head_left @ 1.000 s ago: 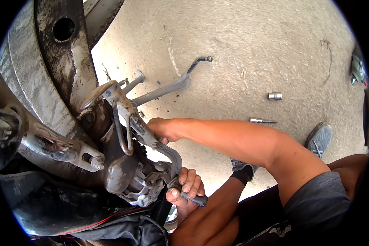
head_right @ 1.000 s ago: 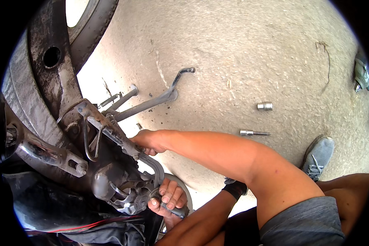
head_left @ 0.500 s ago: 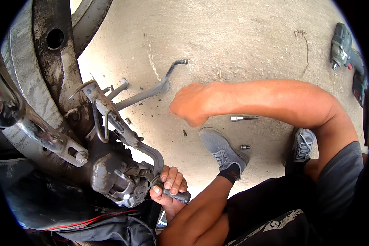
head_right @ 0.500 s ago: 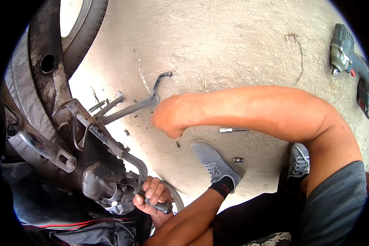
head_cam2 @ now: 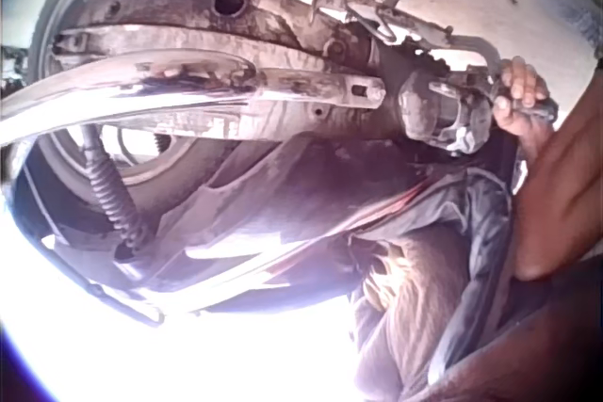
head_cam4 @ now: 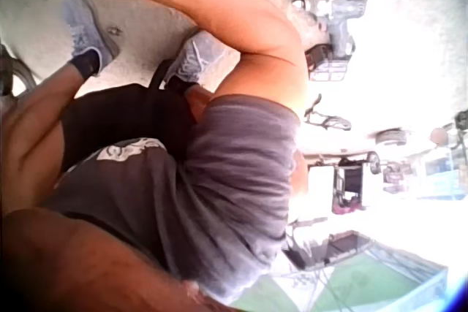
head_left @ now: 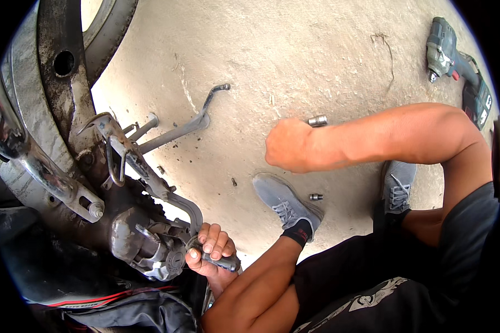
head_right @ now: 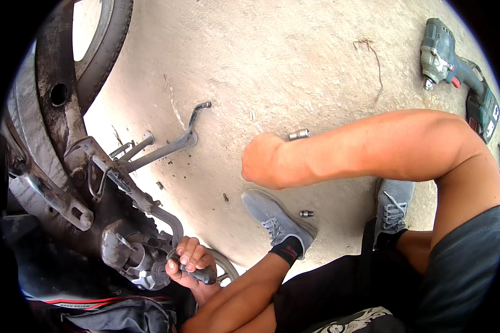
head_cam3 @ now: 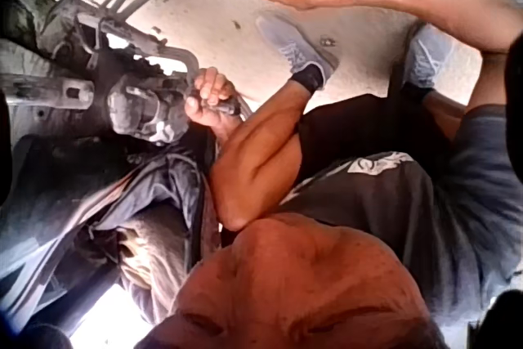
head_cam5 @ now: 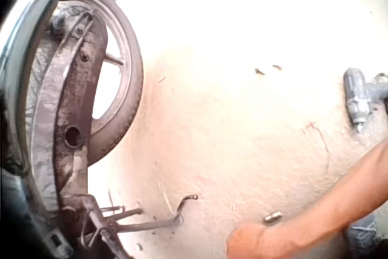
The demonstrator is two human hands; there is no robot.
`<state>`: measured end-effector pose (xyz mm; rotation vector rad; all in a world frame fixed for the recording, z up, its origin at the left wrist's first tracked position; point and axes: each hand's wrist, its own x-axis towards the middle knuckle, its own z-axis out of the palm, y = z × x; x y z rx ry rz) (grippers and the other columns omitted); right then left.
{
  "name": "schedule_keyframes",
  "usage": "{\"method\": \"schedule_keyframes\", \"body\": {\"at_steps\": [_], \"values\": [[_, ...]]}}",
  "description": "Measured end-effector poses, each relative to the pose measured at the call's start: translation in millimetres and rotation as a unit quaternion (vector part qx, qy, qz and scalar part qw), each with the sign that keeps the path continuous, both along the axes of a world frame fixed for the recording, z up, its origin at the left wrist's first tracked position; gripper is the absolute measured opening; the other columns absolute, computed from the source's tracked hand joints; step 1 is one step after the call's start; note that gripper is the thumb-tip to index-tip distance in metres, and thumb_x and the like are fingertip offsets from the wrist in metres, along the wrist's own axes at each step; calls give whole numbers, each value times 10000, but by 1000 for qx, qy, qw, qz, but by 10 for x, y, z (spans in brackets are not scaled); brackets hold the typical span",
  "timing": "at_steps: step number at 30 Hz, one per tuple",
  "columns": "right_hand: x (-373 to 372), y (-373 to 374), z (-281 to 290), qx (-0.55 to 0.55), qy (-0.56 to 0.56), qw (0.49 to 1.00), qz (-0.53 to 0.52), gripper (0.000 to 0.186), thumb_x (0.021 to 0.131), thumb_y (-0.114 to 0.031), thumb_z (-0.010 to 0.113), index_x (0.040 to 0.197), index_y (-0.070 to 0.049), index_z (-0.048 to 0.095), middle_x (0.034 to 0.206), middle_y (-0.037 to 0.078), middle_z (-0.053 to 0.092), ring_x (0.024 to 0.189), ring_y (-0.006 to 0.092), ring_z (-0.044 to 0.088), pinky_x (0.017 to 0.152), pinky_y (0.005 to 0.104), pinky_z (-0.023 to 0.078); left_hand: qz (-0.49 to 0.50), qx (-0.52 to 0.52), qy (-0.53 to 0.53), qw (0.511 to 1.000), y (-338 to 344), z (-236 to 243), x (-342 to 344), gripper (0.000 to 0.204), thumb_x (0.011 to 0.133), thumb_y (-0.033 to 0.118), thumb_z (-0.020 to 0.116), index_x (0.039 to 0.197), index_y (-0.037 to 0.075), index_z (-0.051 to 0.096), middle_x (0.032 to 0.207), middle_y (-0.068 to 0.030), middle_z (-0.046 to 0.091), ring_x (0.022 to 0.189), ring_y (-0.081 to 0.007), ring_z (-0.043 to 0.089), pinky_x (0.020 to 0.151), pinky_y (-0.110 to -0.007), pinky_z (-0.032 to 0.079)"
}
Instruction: The person is working on the rear brake assembly of a motorcycle. They use a ratchet and socket to loosen and remove bolts from the brake pedal linkage, then reinsert and tighten the bolts.
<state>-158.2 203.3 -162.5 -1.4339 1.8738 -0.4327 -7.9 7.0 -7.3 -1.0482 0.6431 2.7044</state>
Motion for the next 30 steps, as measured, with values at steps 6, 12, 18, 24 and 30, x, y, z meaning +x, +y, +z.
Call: {"method": "schedule_keyframes", "body": {"at_steps": [6,12,18,24,30], "values": [[399,-34,-148,-20,-9,999,31,116,760,-121,625,813,-99,725,821,78,706,797,242,694,636,374,552,-1,-8,-16,1000,-8,8,5,237,777,186,658,911,90,487,795,2,497,686,-129,524,710,-327,505],[302,-317,-277,-108,-46,992,-49,128,762,-106,601,798,-16,685,772,141,689,772,281,689,644,399,545,-5,-9,-18,1000,-20,73,7,234,774,180,649,923,85,497,800,-4,498,698,-144,534,711,-336,509],[-164,-1038,-232,-93,-479,813,-317,300,909,-209,525,936,74,624,820,210,635,721,307,662,679,408,532,-7,-9,-43,999,-31,69,-10,252,743,188,661,896,104,479,785,7,491,683,-141,526,715,-337,510],[117,-1879,-274,-177,-722,493,-452,401,979,-248,461,1136,113,537,879,140,567,681,200,597,644,332,557,-18,-3,-46,999,-73,96,22,256,726,175,667,869,115,463,775,10,487,687,-142,534,742,-342,520],[174,-2132,-187,-188,-777,363,-478,302,978,-220,491,1043,65,567,774,53,513,672,130,521,585,295,557,-12,5,-43,999,-84,53,51,268,710,170,679,861,115,464,773,8,498,683,-151,546,738,-350,536]]}}
